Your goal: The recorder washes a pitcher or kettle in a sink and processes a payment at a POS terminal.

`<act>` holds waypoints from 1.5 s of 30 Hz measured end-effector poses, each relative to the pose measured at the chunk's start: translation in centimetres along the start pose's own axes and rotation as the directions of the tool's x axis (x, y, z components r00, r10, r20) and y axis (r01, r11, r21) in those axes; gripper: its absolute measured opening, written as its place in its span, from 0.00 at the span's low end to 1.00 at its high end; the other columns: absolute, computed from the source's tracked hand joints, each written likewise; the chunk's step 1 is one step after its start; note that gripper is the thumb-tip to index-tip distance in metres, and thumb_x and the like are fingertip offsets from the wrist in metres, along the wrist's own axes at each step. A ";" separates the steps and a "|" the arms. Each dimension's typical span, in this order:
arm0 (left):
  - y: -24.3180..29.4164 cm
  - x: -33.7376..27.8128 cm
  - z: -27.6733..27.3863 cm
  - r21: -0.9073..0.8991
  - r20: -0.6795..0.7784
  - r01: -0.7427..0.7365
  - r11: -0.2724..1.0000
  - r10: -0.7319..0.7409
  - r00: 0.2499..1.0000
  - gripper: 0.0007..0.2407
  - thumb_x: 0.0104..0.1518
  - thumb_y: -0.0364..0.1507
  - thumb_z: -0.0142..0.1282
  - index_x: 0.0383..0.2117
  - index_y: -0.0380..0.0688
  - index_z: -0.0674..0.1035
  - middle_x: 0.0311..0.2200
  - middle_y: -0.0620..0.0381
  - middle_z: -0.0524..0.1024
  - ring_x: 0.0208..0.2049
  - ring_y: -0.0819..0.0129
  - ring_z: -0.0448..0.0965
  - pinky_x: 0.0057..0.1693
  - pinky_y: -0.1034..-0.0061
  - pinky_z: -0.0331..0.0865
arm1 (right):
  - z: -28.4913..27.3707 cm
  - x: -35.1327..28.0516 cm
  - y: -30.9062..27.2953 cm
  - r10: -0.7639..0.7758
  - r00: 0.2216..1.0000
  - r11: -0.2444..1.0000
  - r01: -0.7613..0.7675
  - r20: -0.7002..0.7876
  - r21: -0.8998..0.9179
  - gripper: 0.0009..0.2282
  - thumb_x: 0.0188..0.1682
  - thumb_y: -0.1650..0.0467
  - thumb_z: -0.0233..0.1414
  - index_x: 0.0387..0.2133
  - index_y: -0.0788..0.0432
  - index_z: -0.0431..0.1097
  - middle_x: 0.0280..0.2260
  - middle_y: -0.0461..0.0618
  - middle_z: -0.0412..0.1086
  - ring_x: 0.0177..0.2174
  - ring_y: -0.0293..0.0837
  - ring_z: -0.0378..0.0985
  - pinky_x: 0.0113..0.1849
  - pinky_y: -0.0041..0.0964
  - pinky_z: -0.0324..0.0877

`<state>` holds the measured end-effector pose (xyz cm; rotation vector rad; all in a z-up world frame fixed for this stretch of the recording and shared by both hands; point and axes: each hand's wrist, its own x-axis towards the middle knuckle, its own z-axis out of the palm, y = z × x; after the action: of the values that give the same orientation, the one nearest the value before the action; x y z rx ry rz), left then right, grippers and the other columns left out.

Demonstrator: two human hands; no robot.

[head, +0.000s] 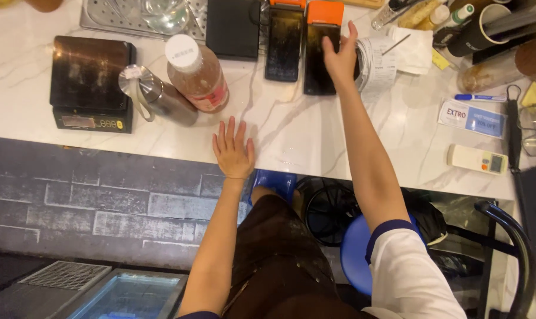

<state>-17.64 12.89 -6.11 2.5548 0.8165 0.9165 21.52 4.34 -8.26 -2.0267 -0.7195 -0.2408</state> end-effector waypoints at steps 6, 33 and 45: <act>0.0 0.3 0.0 0.035 -0.005 -0.016 0.999 0.016 1.000 0.21 0.62 0.32 0.55 0.63 0.51 0.73 0.68 0.53 0.64 0.70 0.49 0.60 0.71 0.49 0.51 | -3.8 -6.3 -1.5 0.247 0.969 0.926 -0.244 0.026 0.289 0.17 0.55 0.72 0.51 0.58 0.58 0.64 0.46 0.59 0.72 0.47 0.53 0.77 0.51 0.45 0.75; 0.0 0.6 -0.2 0.011 0.025 -0.003 1.000 0.003 1.000 0.19 0.59 0.30 0.56 0.59 0.48 0.76 0.66 0.52 0.66 0.67 0.48 0.64 0.69 0.52 0.56 | -5.5 -6.2 -7.6 0.051 0.987 0.992 -0.033 0.154 -0.120 0.21 0.61 0.66 0.43 0.65 0.62 0.56 0.48 0.66 0.67 0.46 0.62 0.71 0.50 0.51 0.65; 8.6 9.3 8.6 -0.238 0.042 -0.037 0.971 0.048 0.998 0.17 0.62 0.28 0.59 0.57 0.50 0.75 0.69 0.51 0.62 0.73 0.50 0.57 0.75 0.51 0.49 | -8.9 -9.9 -4.9 -0.260 0.955 0.956 0.275 0.140 -0.104 0.08 0.49 0.80 0.55 0.41 0.64 0.69 0.50 0.58 0.69 0.57 0.61 0.68 0.58 0.54 0.65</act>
<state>-2.56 10.89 -4.16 2.3843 0.6013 0.9029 11.69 -5.13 -4.28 -2.0701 -1.0850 -0.3237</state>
